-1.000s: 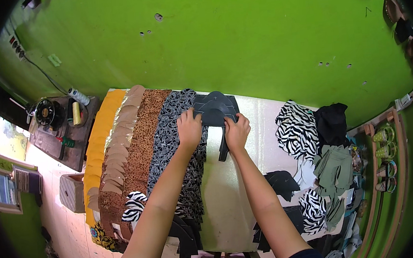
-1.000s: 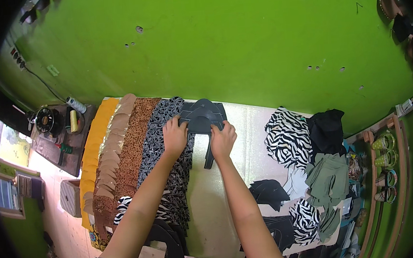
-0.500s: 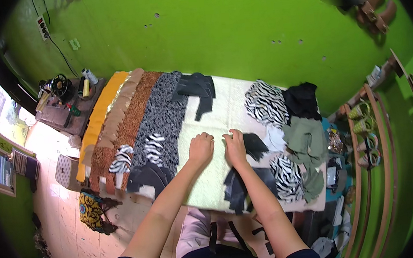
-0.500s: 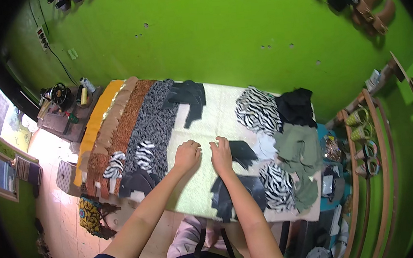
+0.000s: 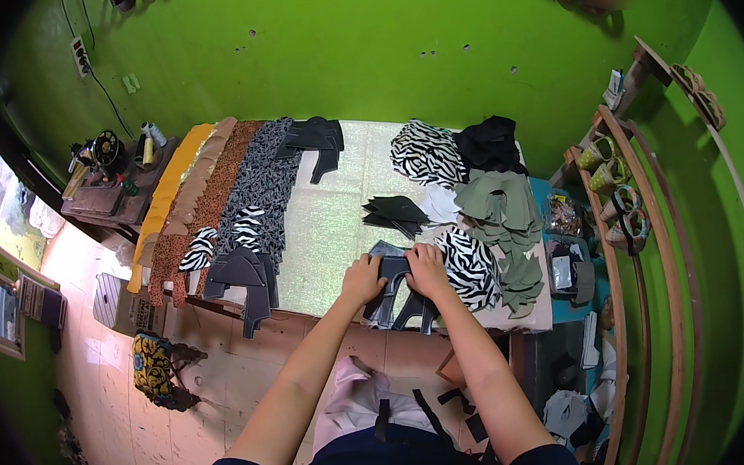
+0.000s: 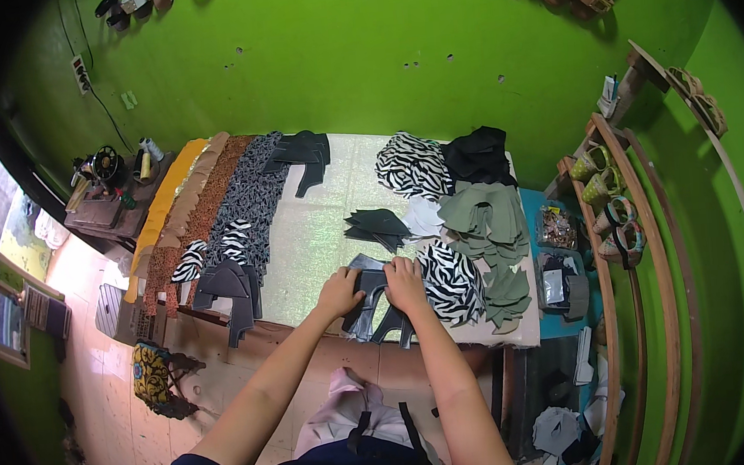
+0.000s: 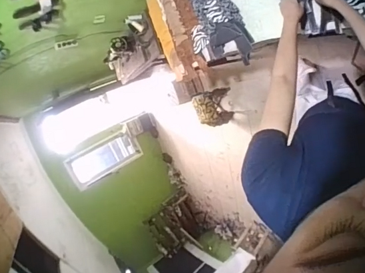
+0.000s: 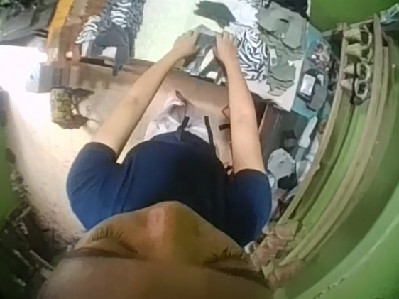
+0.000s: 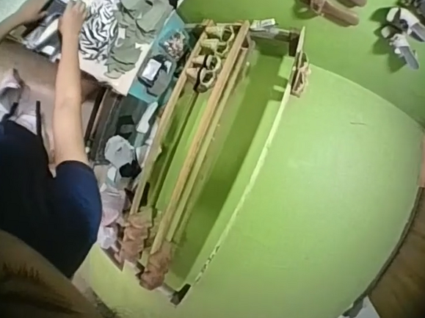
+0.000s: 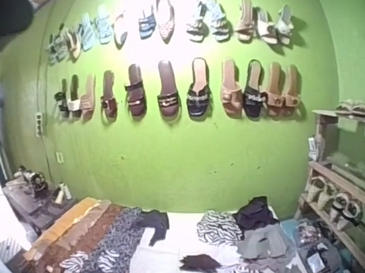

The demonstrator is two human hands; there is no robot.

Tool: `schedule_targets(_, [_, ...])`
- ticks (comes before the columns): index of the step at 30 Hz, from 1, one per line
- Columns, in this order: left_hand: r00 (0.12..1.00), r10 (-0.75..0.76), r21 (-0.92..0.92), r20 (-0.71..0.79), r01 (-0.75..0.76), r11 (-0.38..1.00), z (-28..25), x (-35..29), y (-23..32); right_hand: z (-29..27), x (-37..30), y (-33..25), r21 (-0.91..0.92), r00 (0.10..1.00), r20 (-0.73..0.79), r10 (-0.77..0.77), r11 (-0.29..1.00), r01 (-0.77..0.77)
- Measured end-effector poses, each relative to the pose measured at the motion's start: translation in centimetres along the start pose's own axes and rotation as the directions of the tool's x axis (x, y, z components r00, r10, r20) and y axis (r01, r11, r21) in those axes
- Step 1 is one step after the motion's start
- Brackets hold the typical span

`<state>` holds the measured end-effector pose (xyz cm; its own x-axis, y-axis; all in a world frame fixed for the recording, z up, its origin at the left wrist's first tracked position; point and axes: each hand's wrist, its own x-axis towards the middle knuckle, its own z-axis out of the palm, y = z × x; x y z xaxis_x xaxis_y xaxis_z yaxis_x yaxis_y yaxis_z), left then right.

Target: Organizing and stacking various patterned shoe upper components on a workbench in preparation for manufacturing.

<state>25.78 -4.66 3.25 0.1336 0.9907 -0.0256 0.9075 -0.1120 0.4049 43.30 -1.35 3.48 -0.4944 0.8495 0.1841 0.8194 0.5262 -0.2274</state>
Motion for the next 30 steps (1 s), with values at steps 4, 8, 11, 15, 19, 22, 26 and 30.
schedule_targets(4, [0.994,-0.052,-0.222,-0.097,0.03,0.974,-0.7,-0.2,-0.7,-1.3,0.1,-0.1,0.1,0.999,-0.01,-0.053,0.993,0.054])
schedule_targets(8, [0.994,-0.11,-0.527,-0.017,0.084,0.846,-1.2,0.7,-1.6,-3.4,1.0,0.1,0.151,0.991,-0.069,-0.113,0.981,0.123])
schedule_targets(11, [0.965,-0.129,-0.7,0.226,0.254,0.668,-2.2,1.1,-2.3,-4.6,2.0,-0.1,0.18,0.994,0.057,-0.09,0.981,0.078])
schedule_targets(15, [0.985,-0.058,-0.671,0.164,0.154,0.725,-1.4,2.0,-4.5,-4.4,3.1,0.7,0.106,0.96,0.267,-0.078,0.993,0.051])
schedule_targets(19, [0.98,-0.008,-0.599,0.198,0.127,0.791,-2.6,2.9,-5.7,-3.1,3.5,3.5,-0.01,0.884,0.461,0.074,0.997,-0.078])
schedule_targets(22, [0.964,0.013,-0.634,0.264,0.163,0.756,-4.1,3.9,-7.2,-2.6,5.1,4.8,0.182,0.834,0.538,0.124,0.949,-0.258])
schedule_targets(26, [0.919,-0.009,-0.743,0.395,0.325,0.585,-7.7,6.0,-9.6,-4.1,8.8,5.0,0.665,0.914,0.406,0.029,0.676,-0.317])
schedule_targets(30, [0.938,-0.071,-0.787,0.339,0.325,0.525,-9.6,7.6,-13.0,-3.2,12.6,1.6,0.796,0.866,0.432,0.251,0.345,-0.497])
